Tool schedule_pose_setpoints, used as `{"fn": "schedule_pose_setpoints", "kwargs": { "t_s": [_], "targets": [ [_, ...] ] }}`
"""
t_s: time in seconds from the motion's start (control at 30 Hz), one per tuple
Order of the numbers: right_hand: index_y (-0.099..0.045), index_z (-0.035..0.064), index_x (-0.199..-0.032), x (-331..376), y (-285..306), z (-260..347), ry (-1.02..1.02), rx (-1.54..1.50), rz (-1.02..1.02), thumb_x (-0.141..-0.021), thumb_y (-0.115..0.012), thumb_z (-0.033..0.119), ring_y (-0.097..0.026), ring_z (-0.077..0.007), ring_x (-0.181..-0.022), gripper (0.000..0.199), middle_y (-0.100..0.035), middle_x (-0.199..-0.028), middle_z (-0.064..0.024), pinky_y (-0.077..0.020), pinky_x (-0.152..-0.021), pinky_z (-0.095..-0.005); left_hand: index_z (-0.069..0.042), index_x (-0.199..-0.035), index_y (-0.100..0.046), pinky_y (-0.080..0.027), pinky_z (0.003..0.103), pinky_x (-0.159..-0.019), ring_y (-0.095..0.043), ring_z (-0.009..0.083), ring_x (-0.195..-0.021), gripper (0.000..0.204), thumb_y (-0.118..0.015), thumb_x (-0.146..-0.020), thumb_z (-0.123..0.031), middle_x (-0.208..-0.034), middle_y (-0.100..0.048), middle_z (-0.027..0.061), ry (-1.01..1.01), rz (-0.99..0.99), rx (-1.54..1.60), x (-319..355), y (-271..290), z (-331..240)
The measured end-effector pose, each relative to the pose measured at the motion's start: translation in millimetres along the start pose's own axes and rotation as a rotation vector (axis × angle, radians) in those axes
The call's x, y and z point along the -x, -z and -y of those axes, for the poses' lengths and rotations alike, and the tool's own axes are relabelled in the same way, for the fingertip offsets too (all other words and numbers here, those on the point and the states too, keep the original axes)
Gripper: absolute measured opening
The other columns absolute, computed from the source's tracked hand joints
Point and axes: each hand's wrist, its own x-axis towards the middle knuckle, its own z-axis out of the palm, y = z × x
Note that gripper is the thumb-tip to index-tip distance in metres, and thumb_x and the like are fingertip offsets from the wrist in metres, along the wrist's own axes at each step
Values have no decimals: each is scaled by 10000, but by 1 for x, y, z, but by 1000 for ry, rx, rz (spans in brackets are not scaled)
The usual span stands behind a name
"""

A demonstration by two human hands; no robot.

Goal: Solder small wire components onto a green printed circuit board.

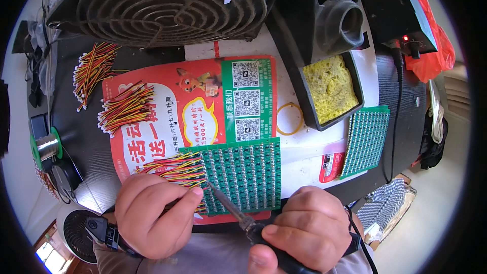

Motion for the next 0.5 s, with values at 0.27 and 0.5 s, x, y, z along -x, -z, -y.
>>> {"fn": "schedule_pose_setpoints", "kwargs": {
  "t_s": [0.27, 0.5],
  "targets": [
    [-534, 35, -840, -2, 1, 0, 2, 17, 34, -839, -674, 252, -484, -118, -495, 259, -502, -673, -41, -357, -401, -236, 31, -923, -710, -443, 335, -509, -559, 226, -598, 297, -719, -627, 43, -750, -606, 76, 20, 21, -9, -1, -1, -1],
    [-532, 38, -824, -1, -1, -1, 1, -4, 18, -842, -671, 257, -477, -118, -503, 260, -490, -664, -34, -347, -407, -241, 34, -936, -707, -440, 335, -506, -559, 225, -598, 304, -724, -633, 47, -749, -602, 76, 22, 16, -14, 1, -2, -1]
  ]
}}
